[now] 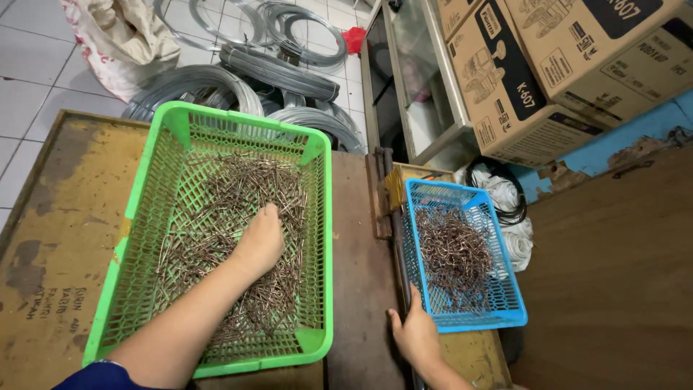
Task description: Processing small metal wire pieces using a manual jig and sorting them into baskets.
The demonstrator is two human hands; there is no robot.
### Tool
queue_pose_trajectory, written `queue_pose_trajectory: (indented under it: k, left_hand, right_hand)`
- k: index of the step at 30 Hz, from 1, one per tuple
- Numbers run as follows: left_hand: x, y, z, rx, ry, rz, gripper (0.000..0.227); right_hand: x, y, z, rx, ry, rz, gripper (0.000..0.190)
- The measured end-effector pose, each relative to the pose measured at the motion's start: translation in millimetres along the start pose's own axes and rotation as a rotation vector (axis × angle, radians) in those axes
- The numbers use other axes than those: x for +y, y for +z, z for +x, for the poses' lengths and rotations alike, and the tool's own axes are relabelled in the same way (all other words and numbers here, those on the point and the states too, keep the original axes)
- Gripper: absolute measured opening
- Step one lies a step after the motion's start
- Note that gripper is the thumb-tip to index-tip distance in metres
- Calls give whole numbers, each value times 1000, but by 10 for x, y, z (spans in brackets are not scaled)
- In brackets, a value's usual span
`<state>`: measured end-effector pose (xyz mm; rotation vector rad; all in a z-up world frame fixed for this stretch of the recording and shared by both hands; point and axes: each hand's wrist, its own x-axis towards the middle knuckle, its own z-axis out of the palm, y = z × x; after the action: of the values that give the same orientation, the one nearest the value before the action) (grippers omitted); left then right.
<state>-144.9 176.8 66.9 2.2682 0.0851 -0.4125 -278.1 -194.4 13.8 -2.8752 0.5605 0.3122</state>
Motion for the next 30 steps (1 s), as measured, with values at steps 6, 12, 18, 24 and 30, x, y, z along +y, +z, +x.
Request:
queue_pose_trajectory:
  k: [6, 12, 18, 24, 30]
  left_hand:
    - [-363, 322, 292, 38, 149, 262, 31]
    - [-522, 427, 429, 5, 176, 184, 27]
    - [-53, 58, 12, -96, 21, 115, 22]
    - [-467, 374, 361, -11, 102, 172, 18]
    - [-370, 275, 270, -12, 87, 171, 17]
  right_hand:
    - [2, -7, -8, -7, 11, 4, 84]
    - [75, 69, 36, 27, -30, 2, 85]
    - [25, 0, 0, 1, -24, 39, 84]
    - [-7, -27, -38, 13, -33, 39, 84]
    - [-13, -33, -35, -3, -18, 52, 81]
